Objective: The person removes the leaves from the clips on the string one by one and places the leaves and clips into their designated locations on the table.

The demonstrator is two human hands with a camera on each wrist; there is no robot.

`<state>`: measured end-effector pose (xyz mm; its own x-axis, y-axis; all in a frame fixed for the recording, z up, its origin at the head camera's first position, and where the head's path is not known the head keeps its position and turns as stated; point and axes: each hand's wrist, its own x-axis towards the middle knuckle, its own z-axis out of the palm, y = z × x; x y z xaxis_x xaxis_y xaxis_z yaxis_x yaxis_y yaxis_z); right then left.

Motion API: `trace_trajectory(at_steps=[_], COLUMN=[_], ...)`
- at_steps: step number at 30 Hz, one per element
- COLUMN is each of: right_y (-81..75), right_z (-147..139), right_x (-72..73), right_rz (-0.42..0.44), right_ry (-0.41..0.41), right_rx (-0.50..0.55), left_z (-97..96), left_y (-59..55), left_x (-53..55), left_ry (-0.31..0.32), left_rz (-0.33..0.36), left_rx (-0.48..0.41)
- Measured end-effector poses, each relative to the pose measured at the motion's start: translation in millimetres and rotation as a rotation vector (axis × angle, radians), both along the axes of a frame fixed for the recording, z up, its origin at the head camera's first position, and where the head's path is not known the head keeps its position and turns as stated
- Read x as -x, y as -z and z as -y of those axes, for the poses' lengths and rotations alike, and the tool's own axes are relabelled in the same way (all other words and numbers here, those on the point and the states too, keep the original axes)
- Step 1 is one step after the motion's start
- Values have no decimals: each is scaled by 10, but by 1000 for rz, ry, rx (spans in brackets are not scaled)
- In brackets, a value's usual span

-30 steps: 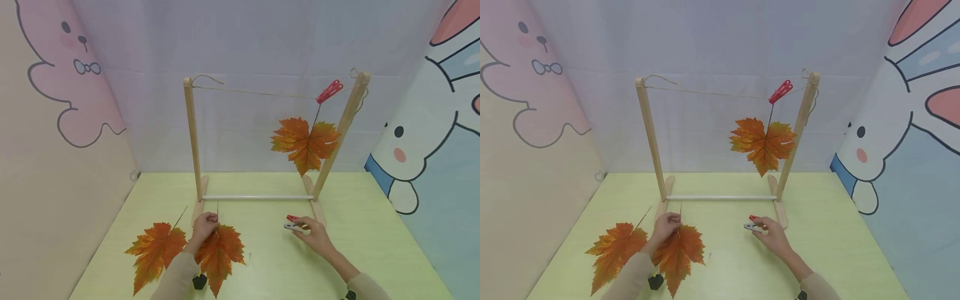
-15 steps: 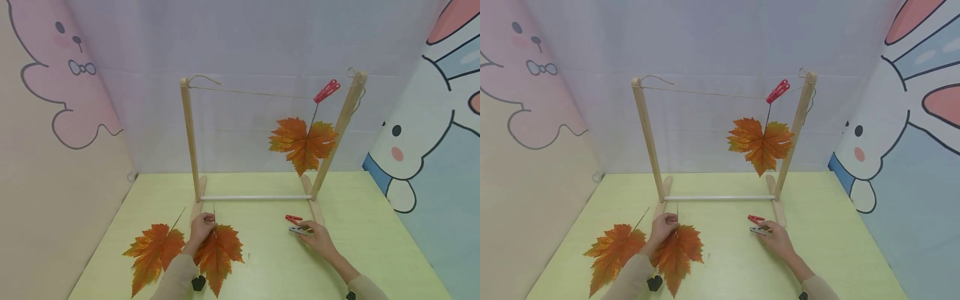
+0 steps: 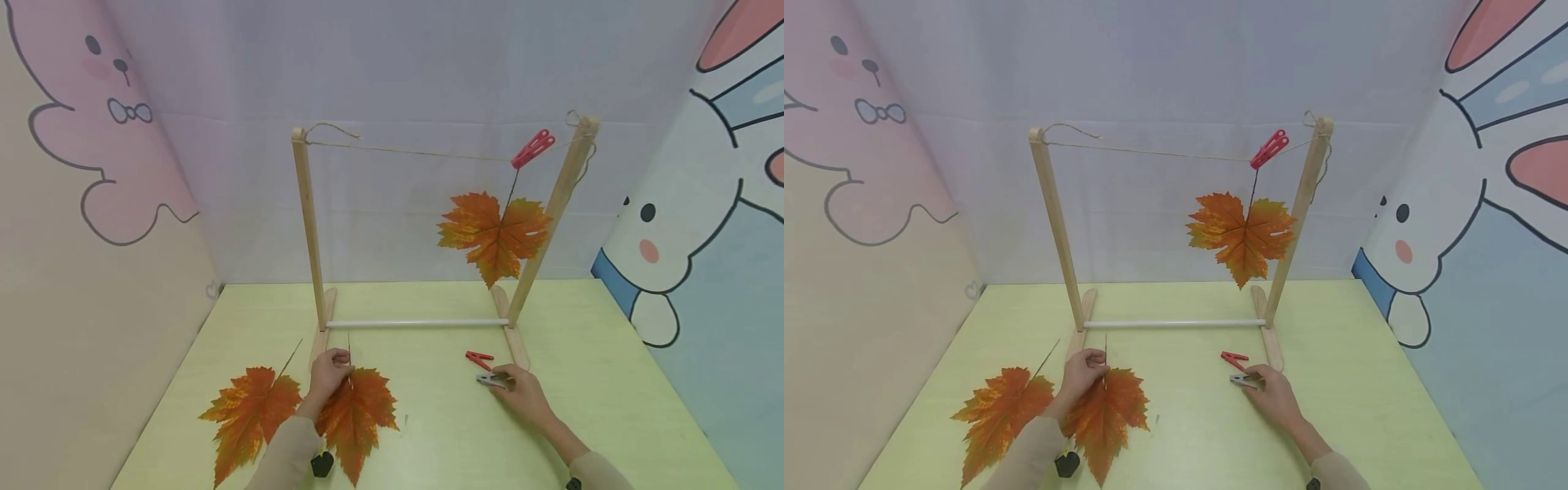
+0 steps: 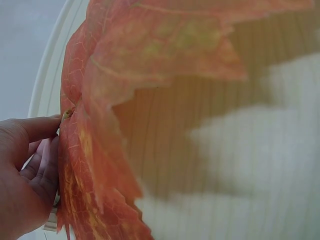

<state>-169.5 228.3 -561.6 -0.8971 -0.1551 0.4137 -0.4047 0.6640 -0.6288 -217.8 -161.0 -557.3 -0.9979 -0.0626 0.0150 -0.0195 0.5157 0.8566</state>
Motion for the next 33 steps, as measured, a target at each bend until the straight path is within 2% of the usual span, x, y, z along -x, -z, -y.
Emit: trace_trajectory(at_steps=[5,15,21,27,33], right_y=[15,36,9,2,-46], right_z=[-23,-65,-76,-86,-80], right_x=[-10,-28,-38,-54,-32], right_rz=[0,54,45,75,119], right_ry=[16,63,62,68,25], right_rx=[-14,-58,-60,-65,-114], left_z=[4,11,2,5,22], left_y=[2,38,33,38,18], left_x=[1,1,-1,-3,34], left_ry=[16,6,5,10,12], left_rz=[-8,-1,9,9,13], left_rx=[13,8,0,1,9])
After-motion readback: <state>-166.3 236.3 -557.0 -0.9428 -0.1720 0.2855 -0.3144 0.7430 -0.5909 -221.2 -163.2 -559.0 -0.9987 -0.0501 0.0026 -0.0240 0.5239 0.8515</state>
